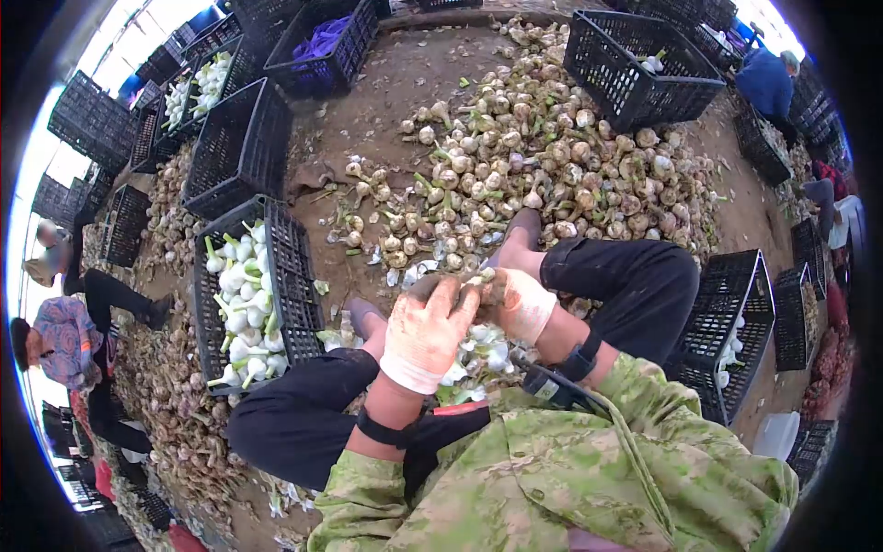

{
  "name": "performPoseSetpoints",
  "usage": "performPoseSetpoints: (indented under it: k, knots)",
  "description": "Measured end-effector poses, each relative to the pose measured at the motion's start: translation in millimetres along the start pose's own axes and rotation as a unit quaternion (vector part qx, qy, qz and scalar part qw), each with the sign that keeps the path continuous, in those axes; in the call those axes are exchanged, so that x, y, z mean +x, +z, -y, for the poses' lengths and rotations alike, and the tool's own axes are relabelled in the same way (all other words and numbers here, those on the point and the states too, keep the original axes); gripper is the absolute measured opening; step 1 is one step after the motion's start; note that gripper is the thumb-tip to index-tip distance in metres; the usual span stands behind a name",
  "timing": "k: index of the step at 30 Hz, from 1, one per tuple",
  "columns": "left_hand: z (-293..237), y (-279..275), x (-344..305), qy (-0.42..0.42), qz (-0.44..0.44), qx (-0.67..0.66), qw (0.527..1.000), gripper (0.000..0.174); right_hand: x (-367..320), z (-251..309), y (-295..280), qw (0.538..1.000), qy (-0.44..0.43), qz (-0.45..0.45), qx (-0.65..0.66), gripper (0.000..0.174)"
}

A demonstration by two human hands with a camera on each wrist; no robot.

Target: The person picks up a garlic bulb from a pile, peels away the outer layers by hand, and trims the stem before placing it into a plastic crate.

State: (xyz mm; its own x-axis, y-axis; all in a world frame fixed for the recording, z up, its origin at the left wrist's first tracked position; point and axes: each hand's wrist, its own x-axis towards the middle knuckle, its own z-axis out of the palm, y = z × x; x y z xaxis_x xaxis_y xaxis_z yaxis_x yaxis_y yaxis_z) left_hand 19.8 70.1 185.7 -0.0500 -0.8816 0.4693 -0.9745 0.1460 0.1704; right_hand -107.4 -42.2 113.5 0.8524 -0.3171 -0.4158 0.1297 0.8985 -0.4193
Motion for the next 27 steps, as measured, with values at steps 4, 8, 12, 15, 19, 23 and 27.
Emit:
performPoseSetpoints:
  k: [4,8,12,15,19,23,27]
  knots:
    - [0,-12,-1,-0.125,-0.037,-0.14,0.981,0.036,-5,8,11,0.959,-0.069,-0.015,-0.275,0.024]
    - [7,12,-15,-0.397,-0.082,-0.789,0.461,0.034,-8,24,21,0.627,-0.316,0.033,-0.711,0.021]
    - [6,31,-25,-0.484,-0.133,-0.786,0.361,0.033,-22,18,41,0.937,-0.067,-0.053,-0.34,0.019]
    - [7,38,-24,-0.455,-0.1,-0.771,0.435,0.041,0,1,14,0.961,-0.143,-0.066,-0.227,0.017]
    - [-4,62,-30,-0.354,-0.138,-0.601,0.703,0.048,-2,-3,26,0.802,-0.27,-0.134,-0.516,0.017]
    - [4,76,-37,-0.462,-0.252,-0.753,0.394,0.021,-12,-18,18,0.87,-0.143,-0.061,-0.468,0.019]
    - [4,57,-29,-0.535,-0.311,-0.682,0.389,0.034,59,7,-99,0.962,-0.155,-0.163,-0.154,0.039]
